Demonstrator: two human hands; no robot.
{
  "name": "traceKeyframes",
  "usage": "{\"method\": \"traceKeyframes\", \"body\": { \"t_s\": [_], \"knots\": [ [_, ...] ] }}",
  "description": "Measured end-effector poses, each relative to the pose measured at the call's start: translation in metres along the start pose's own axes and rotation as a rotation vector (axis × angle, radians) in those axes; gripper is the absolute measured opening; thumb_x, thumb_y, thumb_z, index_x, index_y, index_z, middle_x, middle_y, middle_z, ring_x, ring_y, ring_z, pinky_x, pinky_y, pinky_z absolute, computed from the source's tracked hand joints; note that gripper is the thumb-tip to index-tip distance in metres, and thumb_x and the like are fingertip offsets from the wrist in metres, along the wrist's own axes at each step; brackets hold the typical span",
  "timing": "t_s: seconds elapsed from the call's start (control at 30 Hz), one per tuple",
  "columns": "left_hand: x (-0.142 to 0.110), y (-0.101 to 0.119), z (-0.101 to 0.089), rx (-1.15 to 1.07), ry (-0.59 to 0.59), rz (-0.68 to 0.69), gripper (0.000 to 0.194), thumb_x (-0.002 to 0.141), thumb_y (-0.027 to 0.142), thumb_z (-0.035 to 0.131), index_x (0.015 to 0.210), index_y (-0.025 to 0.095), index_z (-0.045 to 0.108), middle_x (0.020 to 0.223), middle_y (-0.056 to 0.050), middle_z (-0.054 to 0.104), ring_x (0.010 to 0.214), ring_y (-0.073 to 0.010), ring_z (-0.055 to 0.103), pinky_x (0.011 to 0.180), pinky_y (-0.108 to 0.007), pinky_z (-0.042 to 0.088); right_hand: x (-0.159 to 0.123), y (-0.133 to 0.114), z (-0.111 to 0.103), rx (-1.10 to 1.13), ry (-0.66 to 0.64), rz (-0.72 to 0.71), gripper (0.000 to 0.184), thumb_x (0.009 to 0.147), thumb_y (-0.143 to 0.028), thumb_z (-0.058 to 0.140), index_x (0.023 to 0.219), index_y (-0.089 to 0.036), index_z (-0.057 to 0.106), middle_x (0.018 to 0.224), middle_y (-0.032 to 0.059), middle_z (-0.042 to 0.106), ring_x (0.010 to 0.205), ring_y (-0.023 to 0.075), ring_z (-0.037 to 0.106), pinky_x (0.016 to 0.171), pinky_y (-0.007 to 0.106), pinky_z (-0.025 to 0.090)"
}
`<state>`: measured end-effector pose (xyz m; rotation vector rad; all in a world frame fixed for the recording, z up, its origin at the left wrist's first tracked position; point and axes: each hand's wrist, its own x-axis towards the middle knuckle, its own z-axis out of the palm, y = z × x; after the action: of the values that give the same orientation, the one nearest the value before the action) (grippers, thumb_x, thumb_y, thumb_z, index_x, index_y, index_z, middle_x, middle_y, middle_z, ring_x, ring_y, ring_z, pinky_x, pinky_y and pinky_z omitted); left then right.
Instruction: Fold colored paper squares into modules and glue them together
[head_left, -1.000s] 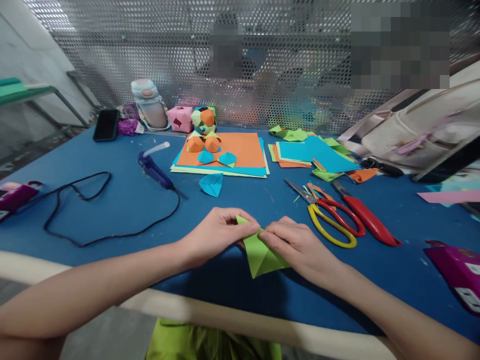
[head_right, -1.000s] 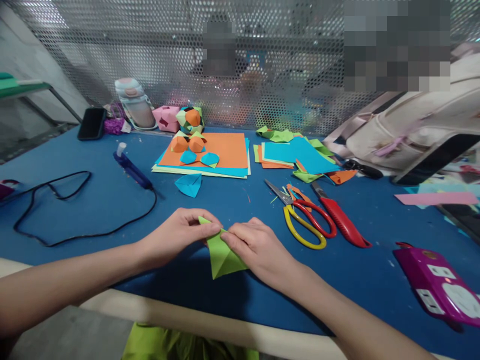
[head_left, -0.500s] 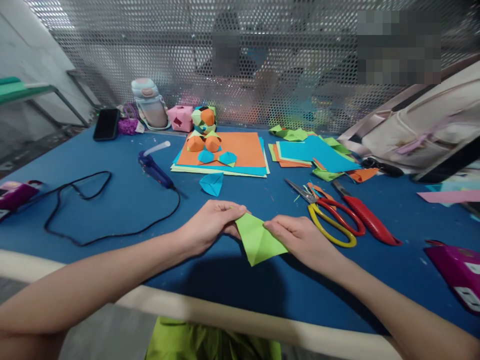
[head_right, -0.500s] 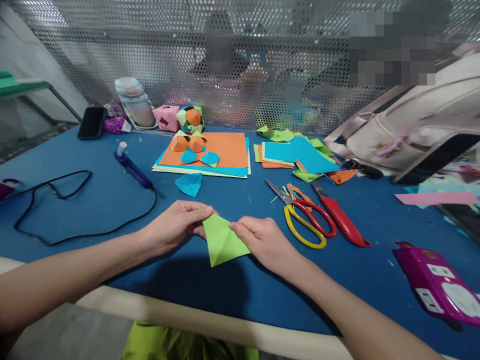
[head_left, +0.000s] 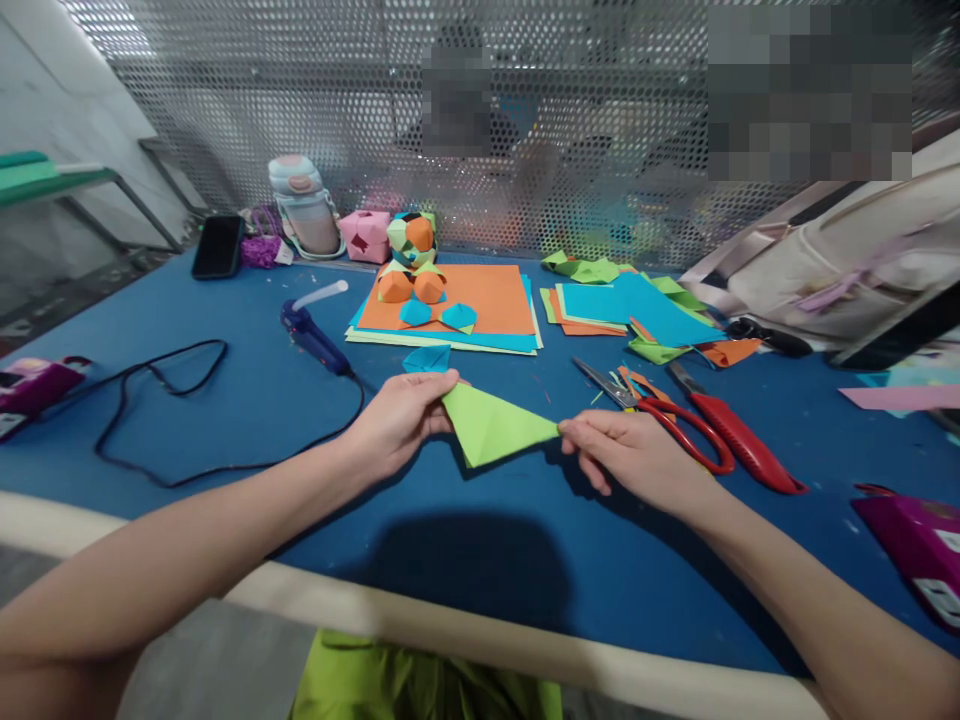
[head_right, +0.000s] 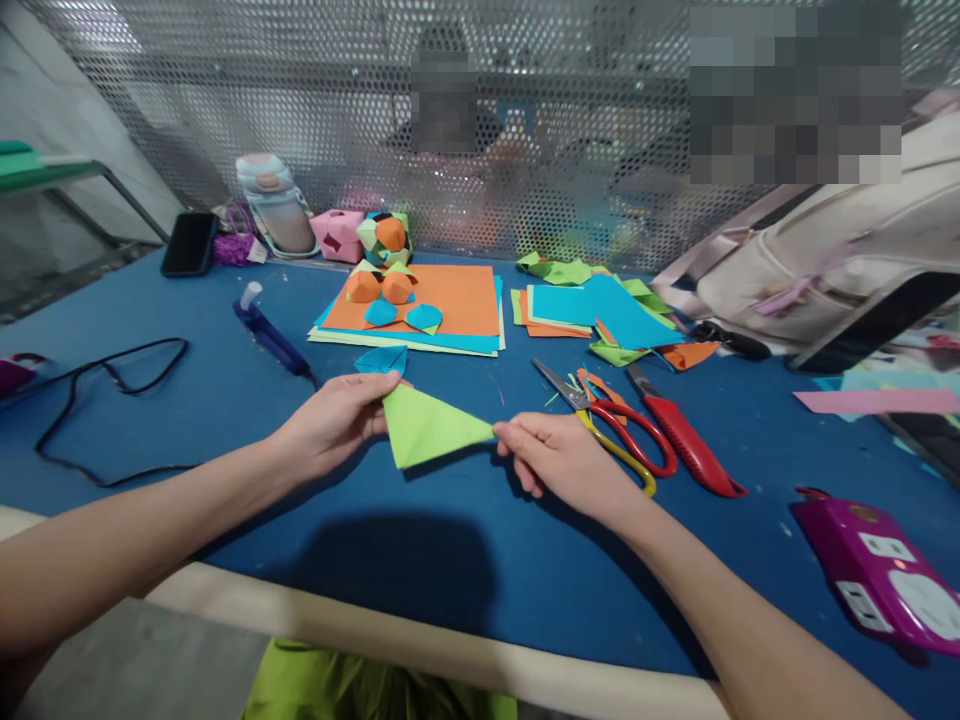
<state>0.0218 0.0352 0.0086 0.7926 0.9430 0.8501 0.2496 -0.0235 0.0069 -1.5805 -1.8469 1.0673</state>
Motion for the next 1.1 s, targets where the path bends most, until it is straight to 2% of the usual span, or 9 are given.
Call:
{"method": "traceKeyframes", "body": {
  "t_s": [0.13, 0.23, 0.3, 0.4, 0.53, 0.6, 0.77, 0.93, 1.1],
  "knots": [
    [0.007, 0.003, -0.005, -0.049, 0.055, -0.030, 0.019, 0.085, 0.014, 0.049, 0.073, 0.006, 0.062, 0.069, -0.009, 0.066, 0.061, -0.0131, 0.065, 0.058, -0.023, 0.056, 0.003, 0.010, -0.001, -0.059, 0.279, -0.073, 0.035, 0.090, -0.046, 0.039, 0.074, -0.020, 0.056, 0.050, -0.0022, 0.057, 0.047, 0.0127, 0.055, 0.051, 0.025, 0.044],
    [0.008, -0.002, -0.005, -0.061, 0.018, -0.075, 0.017, 0.085, 0.015, 0.049, 0.076, 0.007, 0.062, 0.071, -0.010, 0.067, 0.062, -0.0150, 0.066, 0.057, -0.025, 0.056, 0.002, 0.012, 0.004, -0.245, 0.469, -0.366, 0.024, 0.086, -0.038, 0.050, 0.100, -0.019, 0.058, 0.095, 0.0093, 0.066, 0.090, 0.0215, 0.061, 0.076, 0.034, 0.049],
    [0.007, -0.006, -0.004, -0.057, -0.021, -0.087, 0.016, 0.084, 0.016, 0.050, 0.078, 0.007, 0.062, 0.072, -0.010, 0.066, 0.062, -0.0155, 0.066, 0.057, -0.026, 0.057, 0.001, 0.011, 0.010, -0.346, 0.427, -0.553, 0.038, 0.082, -0.033, 0.058, 0.116, -0.019, 0.051, 0.123, 0.0139, 0.054, 0.115, 0.0260, 0.049, 0.092, 0.042, 0.043],
    [0.002, -0.009, -0.001, -0.052, -0.053, -0.103, 0.014, 0.084, 0.016, 0.051, 0.081, 0.008, 0.062, 0.075, -0.009, 0.066, 0.063, -0.0156, 0.065, 0.057, -0.027, 0.057, 0.000, 0.010, 0.020, -0.361, 0.311, -0.637, 0.040, 0.084, -0.026, 0.055, 0.123, -0.020, 0.048, 0.130, 0.0135, 0.049, 0.120, 0.0245, 0.045, 0.098, 0.044, 0.039],
    [-0.006, -0.008, 0.006, -0.031, -0.130, -0.130, 0.019, 0.083, 0.028, 0.055, 0.090, 0.011, 0.061, 0.080, -0.008, 0.065, 0.064, -0.0161, 0.065, 0.057, -0.029, 0.056, 0.001, 0.009, 0.029, -0.236, 0.305, -0.530, 0.022, 0.089, -0.020, 0.045, 0.104, -0.018, 0.061, 0.101, 0.0084, 0.067, 0.092, 0.0177, 0.062, 0.082, 0.030, 0.049],
    [-0.011, -0.009, 0.009, -0.004, -0.211, -0.119, 0.026, 0.080, 0.034, 0.059, 0.097, 0.014, 0.060, 0.088, -0.008, 0.065, 0.069, -0.0162, 0.065, 0.060, -0.030, 0.055, 0.001, 0.007, 0.030, -0.200, 0.339, -0.450, 0.020, 0.090, -0.023, 0.044, 0.090, -0.017, 0.064, 0.084, 0.0056, 0.068, 0.072, 0.0154, 0.062, 0.069, 0.026, 0.049],
    [-0.015, -0.017, 0.014, 0.107, -0.264, -0.066, 0.037, 0.066, 0.010, 0.066, 0.102, 0.015, 0.058, 0.095, -0.006, 0.065, 0.071, -0.0119, 0.061, 0.061, -0.022, 0.049, -0.002, 0.000, 0.029, -0.104, 0.339, -0.212, 0.034, 0.087, -0.037, 0.046, 0.062, -0.017, 0.056, 0.055, -0.0017, 0.053, 0.050, 0.0109, 0.047, 0.048, 0.022, 0.037],
    [-0.014, -0.020, 0.015, 0.146, -0.234, -0.013, 0.043, 0.061, 0.002, 0.056, 0.102, 0.015, 0.060, 0.093, -0.005, 0.067, 0.068, -0.0115, 0.061, 0.061, -0.022, 0.047, 0.001, 0.000, 0.030, 0.300, 0.161, 0.004, 0.029, 0.082, -0.044, 0.052, 0.077, -0.017, 0.063, 0.074, 0.0008, 0.065, 0.069, 0.0162, 0.059, 0.058, 0.024, 0.045],
    [-0.016, -0.021, 0.014, 0.200, -0.315, -0.013, 0.047, 0.063, 0.002, 0.050, 0.107, 0.016, 0.060, 0.093, -0.004, 0.067, 0.057, -0.0117, 0.058, 0.051, -0.024, 0.048, 0.002, 0.001, 0.034, 0.453, 0.177, 0.077, 0.032, 0.076, -0.046, 0.060, 0.085, -0.017, 0.068, 0.085, 0.0039, 0.070, 0.076, 0.0197, 0.062, 0.064, 0.028, 0.048]
  ]
}}
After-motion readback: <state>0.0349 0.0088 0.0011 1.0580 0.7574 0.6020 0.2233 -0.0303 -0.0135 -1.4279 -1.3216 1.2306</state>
